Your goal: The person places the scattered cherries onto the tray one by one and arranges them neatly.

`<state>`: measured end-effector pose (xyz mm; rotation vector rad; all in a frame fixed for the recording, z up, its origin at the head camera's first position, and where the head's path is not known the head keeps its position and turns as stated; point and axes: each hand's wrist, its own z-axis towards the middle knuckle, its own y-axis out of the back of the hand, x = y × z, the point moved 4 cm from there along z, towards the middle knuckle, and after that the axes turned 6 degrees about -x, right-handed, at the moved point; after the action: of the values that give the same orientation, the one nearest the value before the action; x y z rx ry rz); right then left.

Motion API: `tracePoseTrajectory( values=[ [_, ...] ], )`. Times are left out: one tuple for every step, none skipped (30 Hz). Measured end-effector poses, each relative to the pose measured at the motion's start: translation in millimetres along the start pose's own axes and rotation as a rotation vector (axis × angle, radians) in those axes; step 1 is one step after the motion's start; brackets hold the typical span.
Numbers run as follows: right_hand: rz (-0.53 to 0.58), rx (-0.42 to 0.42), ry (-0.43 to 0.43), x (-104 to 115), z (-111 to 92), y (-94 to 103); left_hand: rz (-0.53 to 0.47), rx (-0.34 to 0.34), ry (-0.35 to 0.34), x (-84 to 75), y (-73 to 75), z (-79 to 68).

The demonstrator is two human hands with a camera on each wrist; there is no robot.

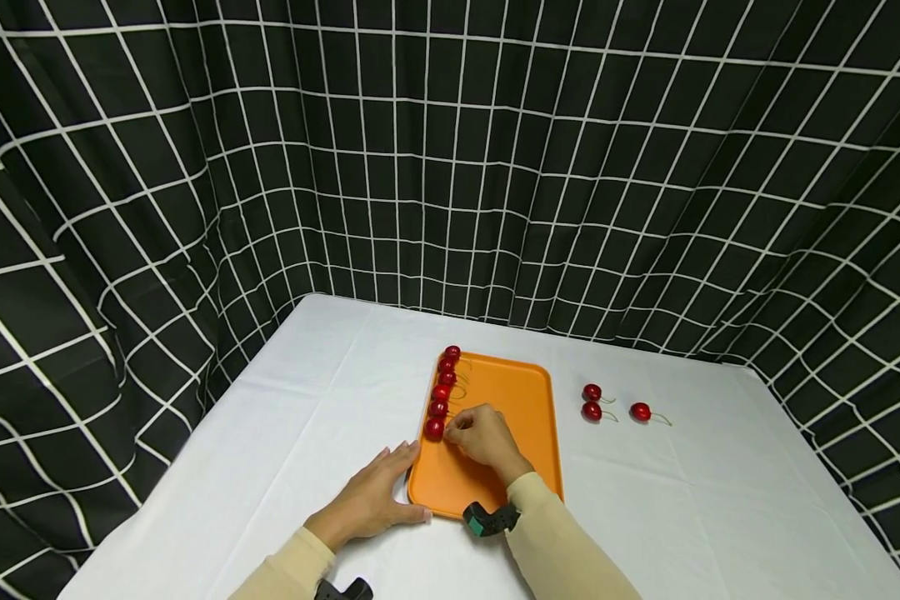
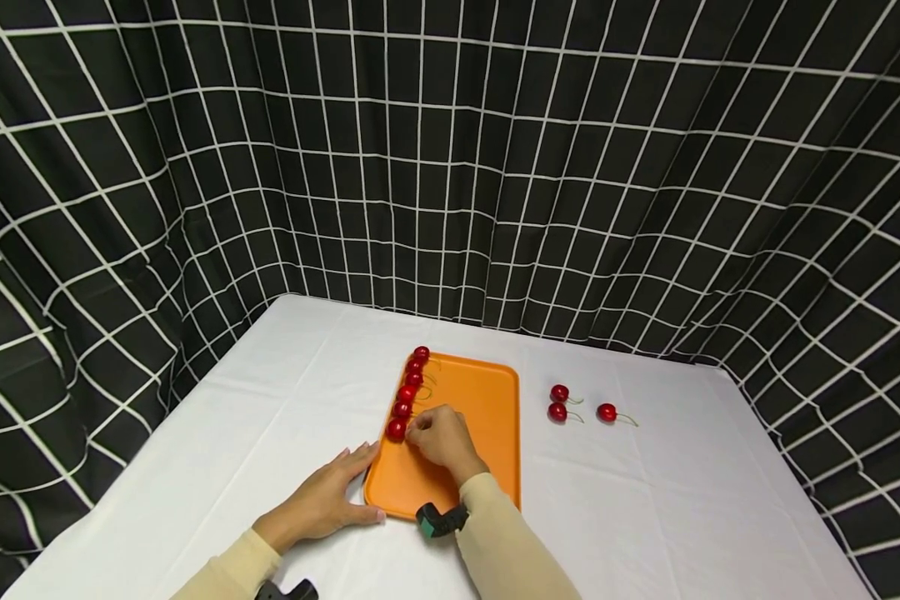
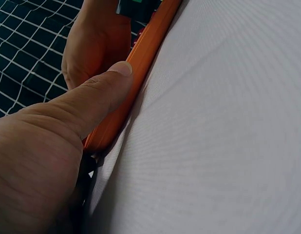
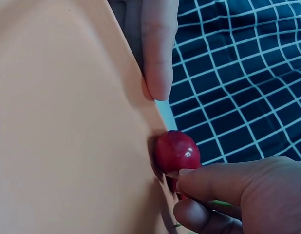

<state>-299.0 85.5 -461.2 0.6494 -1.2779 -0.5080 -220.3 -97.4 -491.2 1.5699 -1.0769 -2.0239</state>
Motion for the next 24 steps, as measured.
tracePoseTrajectory(
  values=[
    [0.0,0.003,-0.003,0.1,0.1,-0.3,0.002,-0.001,0.0,0.0,0.1,-0.1],
    [-0.001,0.005,-0.006,0.2,0.2,-0.5,0.001,-0.001,0.001,0.2,0.0,-0.1],
    [-0.005,0.005,-0.006,0.6,0.2,-0.6,0.0,-0.002,0.001,0.1,-0.1,-0.3],
    [-0.006,0.005,-0.01,0.9,0.3,-0.7,0.0,-0.002,0.001,0.1,-0.3,-0.5],
    [-0.009,0.005,-0.01,1.3,0.4,-0.7,-0.001,-0.004,-0.003,-0.1,-0.3,-0.8],
    [-0.014,0.004,-0.01,1.7,0.6,-0.8,0.0,-0.004,-0.003,-0.1,-0.4,-1.0],
    [-0.018,0.001,-0.01,1.6,0.7,-0.7,-0.002,-0.004,-0.005,-0.4,-0.6,-0.9],
    [-0.023,-0.003,-0.01,1.4,0.9,-0.5,-0.003,-0.004,-0.006,-0.4,-0.8,-0.7],
    [-0.028,-0.007,-0.009,1.1,1.1,-0.4,-0.003,-0.005,-0.009,-0.6,-1.1,-0.6],
    [-0.034,-0.011,-0.009,1.1,1.3,-0.4,-0.004,-0.006,-0.011,-0.6,-1.1,-0.7],
    [-0.04,-0.015,0.0,1.0,1.3,-0.5,-0.004,-0.007,-0.012,-0.6,-1.1,-0.7],
    [-0.043,-0.018,0.0,0.9,1.4,-0.6,-0.003,-0.007,-0.01,-0.5,-1.2,-0.8],
    [-0.047,-0.022,0.001,0.8,1.4,-0.6,-0.004,-0.007,-0.011,-0.3,-1.3,-0.7],
    [-0.051,-0.025,0.002,0.5,1.5,-0.7,-0.004,-0.008,-0.011,-0.3,-1.4,-0.7],
    [-0.052,-0.027,0.009,0.6,1.4,-0.7,-0.004,-0.008,-0.014,-0.4,-1.4,-0.7],
    [-0.055,-0.029,0.011,0.6,1.4,-0.8,-0.006,-0.009,-0.018,-0.6,-1.4,-0.7],
    [-0.056,-0.029,0.011,0.3,1.4,-1.1,-0.006,-0.009,-0.018,-0.5,-1.6,-0.7],
    [-0.057,-0.029,0.005,0.0,1.6,-1.4,-0.007,-0.009,-0.018,-0.4,-1.6,-0.7],
    [-0.059,-0.03,0.005,-0.2,1.7,-1.6,-0.008,-0.009,-0.017,-0.4,-1.6,-0.7],
    [-0.06,-0.03,0.008,-0.4,1.8,-2.0,-0.008,-0.009,-0.016,-0.5,-1.6,-0.8],
    [-0.059,-0.03,0.006,-0.6,1.9,-2.2,-0.01,-0.01,-0.019,-0.4,-1.7,-0.6],
    [-0.058,-0.029,0.001,-0.8,2.0,-2.5,-0.011,-0.011,-0.021,-0.4,-1.7,-0.5],
    [-0.056,-0.029,-0.001,-1.0,2.2,-2.6,-0.009,-0.011,-0.019,-0.3,-1.7,-0.3],
    [-0.053,-0.029,0.0,-1.1,2.3,-2.8,-0.009,-0.012,-0.022,-0.3,-1.8,-0.1]
  ],
)
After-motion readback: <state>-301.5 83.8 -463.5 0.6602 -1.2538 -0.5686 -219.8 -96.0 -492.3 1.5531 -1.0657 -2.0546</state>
